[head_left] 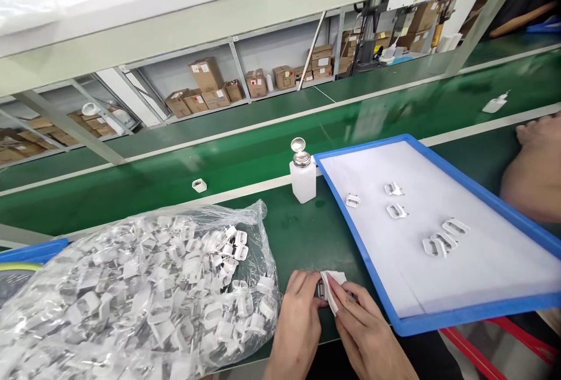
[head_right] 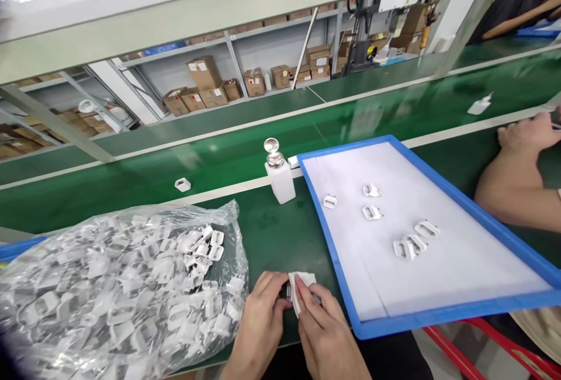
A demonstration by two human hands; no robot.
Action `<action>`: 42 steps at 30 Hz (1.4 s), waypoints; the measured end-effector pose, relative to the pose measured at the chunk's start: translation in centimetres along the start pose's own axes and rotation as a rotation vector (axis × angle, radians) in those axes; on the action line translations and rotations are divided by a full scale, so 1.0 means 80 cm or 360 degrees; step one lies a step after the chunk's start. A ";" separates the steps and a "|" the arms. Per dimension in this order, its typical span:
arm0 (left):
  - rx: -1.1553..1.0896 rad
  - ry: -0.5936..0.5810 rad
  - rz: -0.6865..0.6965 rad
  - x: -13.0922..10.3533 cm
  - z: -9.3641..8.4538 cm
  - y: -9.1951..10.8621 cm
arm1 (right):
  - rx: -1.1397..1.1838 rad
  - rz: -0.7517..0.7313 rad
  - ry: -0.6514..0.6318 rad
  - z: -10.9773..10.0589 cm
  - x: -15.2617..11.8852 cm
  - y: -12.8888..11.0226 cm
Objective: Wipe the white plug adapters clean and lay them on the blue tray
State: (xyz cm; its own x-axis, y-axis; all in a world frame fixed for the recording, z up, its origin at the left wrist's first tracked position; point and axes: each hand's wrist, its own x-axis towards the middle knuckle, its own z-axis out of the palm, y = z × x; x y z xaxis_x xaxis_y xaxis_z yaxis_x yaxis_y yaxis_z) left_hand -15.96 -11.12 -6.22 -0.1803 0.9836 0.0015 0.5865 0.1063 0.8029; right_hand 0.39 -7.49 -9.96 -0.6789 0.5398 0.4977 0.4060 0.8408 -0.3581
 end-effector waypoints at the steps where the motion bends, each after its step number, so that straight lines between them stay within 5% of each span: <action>1: 0.0013 -0.0004 0.0019 0.001 0.001 0.000 | -0.0052 -0.0051 -0.0011 0.001 -0.007 0.000; 6: 0.0113 0.0028 0.0096 0.001 0.003 -0.007 | -0.0130 -0.0197 -0.0065 0.003 -0.023 0.000; 12: 0.0060 0.0049 0.0141 0.000 0.005 -0.006 | 0.0158 0.0178 -0.0034 0.008 0.001 -0.001; 21: 0.0072 0.0107 0.0160 -0.004 0.007 -0.007 | 0.0187 -0.0002 0.0101 0.020 -0.027 0.000; 30: -0.0198 0.0068 0.0097 -0.007 0.008 -0.013 | 0.0787 0.0636 -0.0159 -0.013 0.031 -0.009; 37: -0.0187 -0.0006 0.0245 -0.021 0.005 -0.017 | 0.1284 0.1099 -0.0266 -0.039 0.061 0.000; 39: -0.0168 0.0087 0.0311 -0.028 0.004 -0.016 | 0.1495 0.1281 -0.0252 -0.048 0.063 0.004; 42: -0.0165 0.0476 0.0308 -0.032 0.006 -0.010 | 0.1801 0.1549 -0.0142 -0.053 0.061 0.000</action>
State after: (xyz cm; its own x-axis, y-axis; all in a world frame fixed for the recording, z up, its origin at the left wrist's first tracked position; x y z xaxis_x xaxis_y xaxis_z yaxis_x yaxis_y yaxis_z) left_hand -15.63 -13.66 -7.14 -0.3057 0.8965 0.3208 0.5520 -0.1076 0.8269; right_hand -0.29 -4.68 -4.16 -0.4790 0.8162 -0.3231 0.0614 -0.3360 -0.9399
